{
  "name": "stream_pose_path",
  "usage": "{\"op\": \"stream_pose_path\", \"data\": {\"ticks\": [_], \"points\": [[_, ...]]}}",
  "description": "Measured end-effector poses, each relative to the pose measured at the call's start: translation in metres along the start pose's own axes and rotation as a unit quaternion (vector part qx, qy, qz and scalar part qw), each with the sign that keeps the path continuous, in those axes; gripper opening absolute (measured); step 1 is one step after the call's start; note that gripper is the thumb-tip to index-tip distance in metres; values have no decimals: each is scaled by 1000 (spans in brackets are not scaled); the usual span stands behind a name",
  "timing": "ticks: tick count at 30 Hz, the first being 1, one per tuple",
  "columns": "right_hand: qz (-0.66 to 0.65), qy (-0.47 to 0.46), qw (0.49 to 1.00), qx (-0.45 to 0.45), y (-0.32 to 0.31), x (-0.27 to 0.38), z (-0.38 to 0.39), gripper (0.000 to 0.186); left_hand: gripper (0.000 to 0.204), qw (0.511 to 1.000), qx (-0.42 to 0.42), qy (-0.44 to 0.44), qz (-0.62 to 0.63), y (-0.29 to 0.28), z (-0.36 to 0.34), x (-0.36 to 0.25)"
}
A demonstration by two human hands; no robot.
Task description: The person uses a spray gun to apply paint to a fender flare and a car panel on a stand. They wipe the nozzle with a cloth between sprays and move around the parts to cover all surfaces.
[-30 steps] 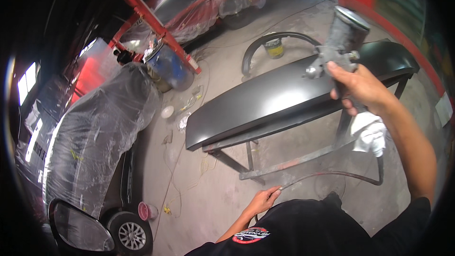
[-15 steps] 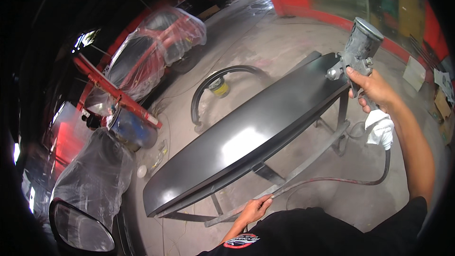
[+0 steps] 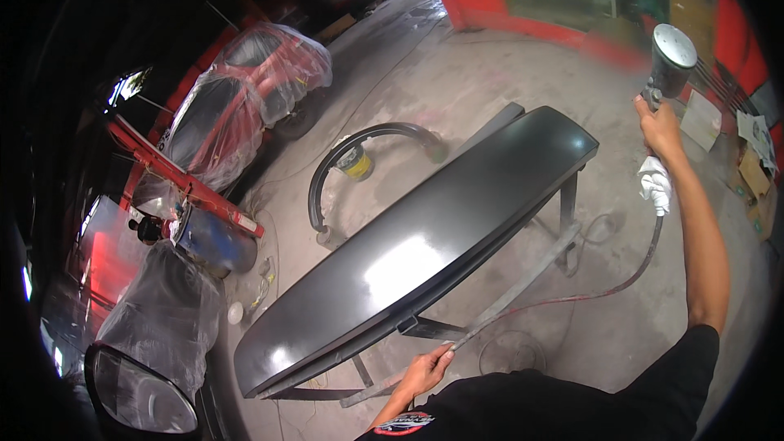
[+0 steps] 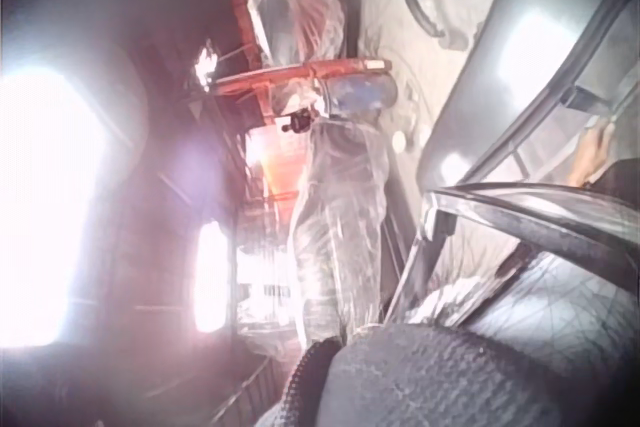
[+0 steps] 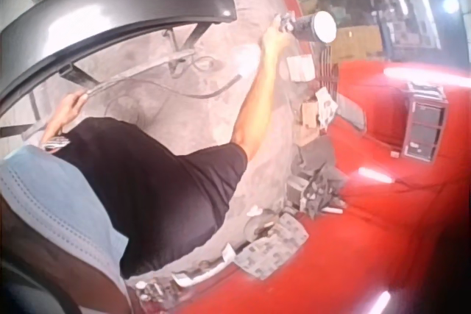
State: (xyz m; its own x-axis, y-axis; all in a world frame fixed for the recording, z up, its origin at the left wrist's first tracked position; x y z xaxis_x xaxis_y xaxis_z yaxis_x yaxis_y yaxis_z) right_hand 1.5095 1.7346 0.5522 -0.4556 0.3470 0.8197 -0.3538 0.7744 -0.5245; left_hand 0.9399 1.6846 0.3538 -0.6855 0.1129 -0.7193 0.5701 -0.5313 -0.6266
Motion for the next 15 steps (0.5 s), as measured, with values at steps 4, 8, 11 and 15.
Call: {"op": "stream_pose_path", "data": {"ticks": [4,8,11,15], "points": [[-1,5,996,93,8,34,42,50,38,1000,27,-10,-11,-2,13,7],[-50,20,978,200,12,95,126,52,40,999,47,-9,-9,-3,38,34],[-40,20,969,241,21,138,198,51,40,999,50,-2,0,1,61,81],[-59,-8,948,311,34,199,295,50,40,999,35,31,10,-17,110,126]]}}
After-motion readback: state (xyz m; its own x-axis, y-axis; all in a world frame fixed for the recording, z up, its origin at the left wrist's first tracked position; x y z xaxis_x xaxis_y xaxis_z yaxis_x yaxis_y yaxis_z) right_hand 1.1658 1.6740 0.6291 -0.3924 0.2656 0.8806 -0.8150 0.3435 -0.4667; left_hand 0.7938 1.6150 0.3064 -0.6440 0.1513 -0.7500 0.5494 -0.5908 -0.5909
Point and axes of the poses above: each hand's wrist, its own z-axis away from the middle knuckle, its own y-axis out of the palm, x = y × z, the point moved 6 cm from there along -z, towards the middle knuckle, and after that the axes turned 1 degree about z, right-handed, at the moved point
